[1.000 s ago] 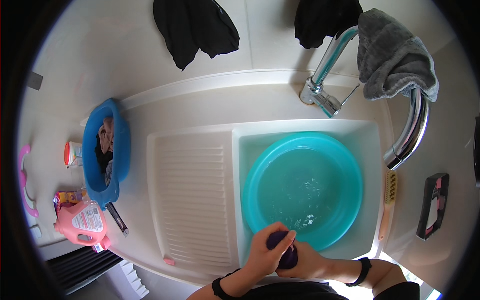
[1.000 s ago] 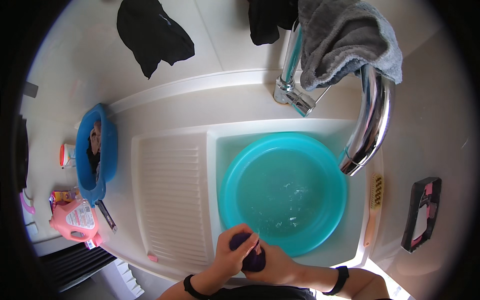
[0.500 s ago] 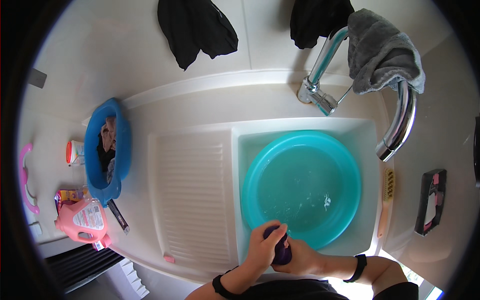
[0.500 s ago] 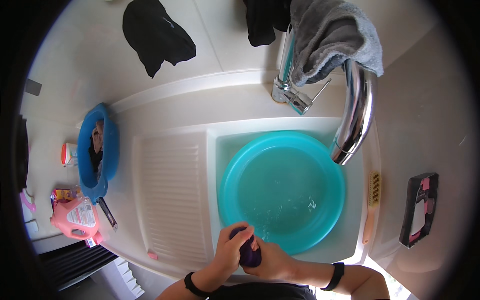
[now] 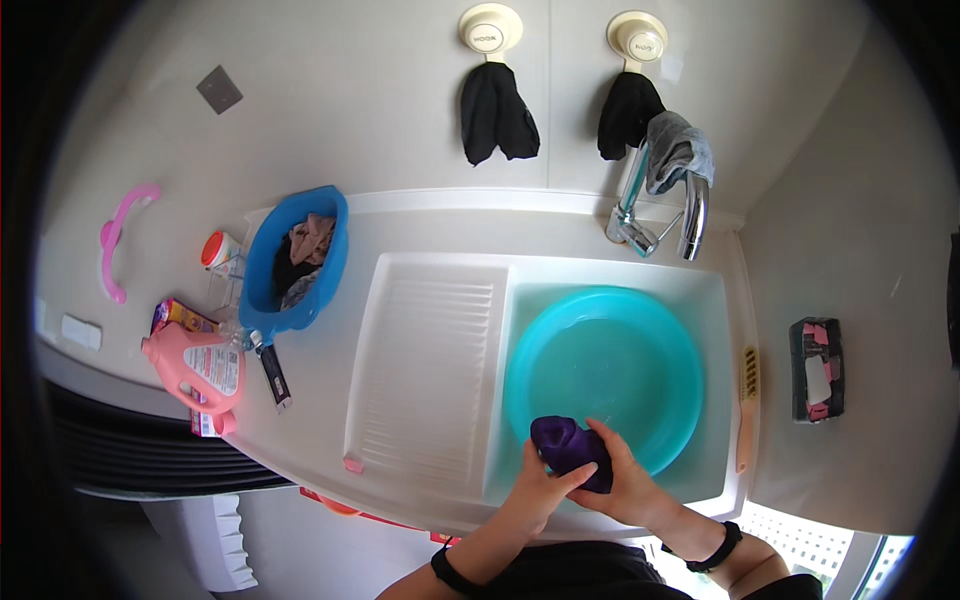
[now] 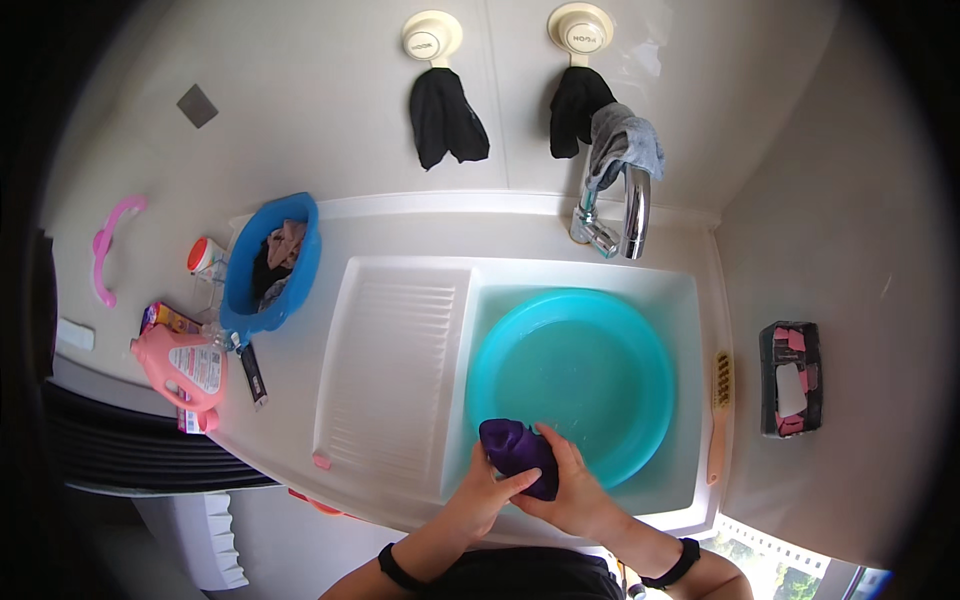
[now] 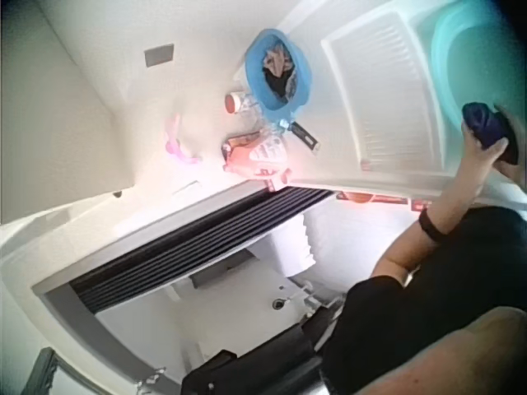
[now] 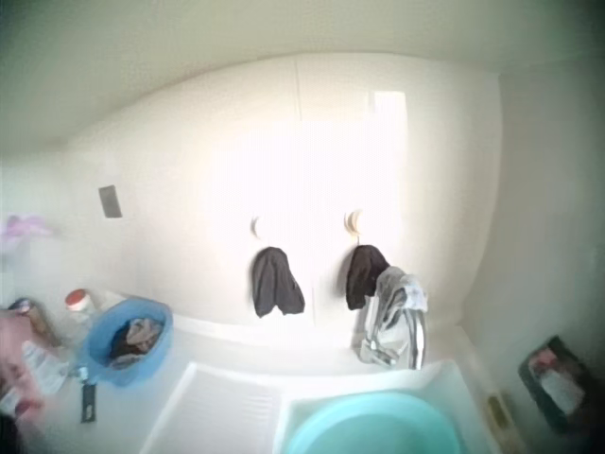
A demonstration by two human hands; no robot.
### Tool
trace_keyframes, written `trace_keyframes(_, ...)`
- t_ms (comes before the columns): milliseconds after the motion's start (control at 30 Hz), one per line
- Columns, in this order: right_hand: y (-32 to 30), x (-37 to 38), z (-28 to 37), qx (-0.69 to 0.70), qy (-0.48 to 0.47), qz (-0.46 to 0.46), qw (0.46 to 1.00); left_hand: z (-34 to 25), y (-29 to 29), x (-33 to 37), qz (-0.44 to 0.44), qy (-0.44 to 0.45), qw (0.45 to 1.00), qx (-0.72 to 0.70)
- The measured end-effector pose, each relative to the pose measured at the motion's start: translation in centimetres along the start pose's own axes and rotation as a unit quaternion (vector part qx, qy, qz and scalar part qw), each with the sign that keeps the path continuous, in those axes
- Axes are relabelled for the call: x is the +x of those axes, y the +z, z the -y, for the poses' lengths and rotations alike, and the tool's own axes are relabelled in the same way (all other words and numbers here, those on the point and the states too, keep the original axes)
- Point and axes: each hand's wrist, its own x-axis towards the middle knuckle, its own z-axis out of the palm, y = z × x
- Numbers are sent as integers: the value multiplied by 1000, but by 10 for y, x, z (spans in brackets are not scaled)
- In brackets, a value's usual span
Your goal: The recorder wrings out a purple cloth in a basin and then uses it to wipe down a glass window pane and its frame.
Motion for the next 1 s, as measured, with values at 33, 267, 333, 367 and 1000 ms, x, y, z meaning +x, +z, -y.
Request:
trace_keyframes(33,3,-7,6,-83,-39,18,996,4,-4,-6,-8,11,1000,-5)
trace_keyframes(267,14,-15,24,-224,-175,162,945,20,-33,-43,-56,-47,994,-78)
trace_keyframes(333,14,-17,23,-297,-223,171,912,24,-38,-56,-72,-57,993,-67)
trace_keyframes(367,15,-14,17,-217,-144,220,940,24,-39,-63,-73,-49,994,-70)
trace_keyframes(1000,240,-41,12,-275,-246,264,891,45,-199,-240,-76,243,961,-111)
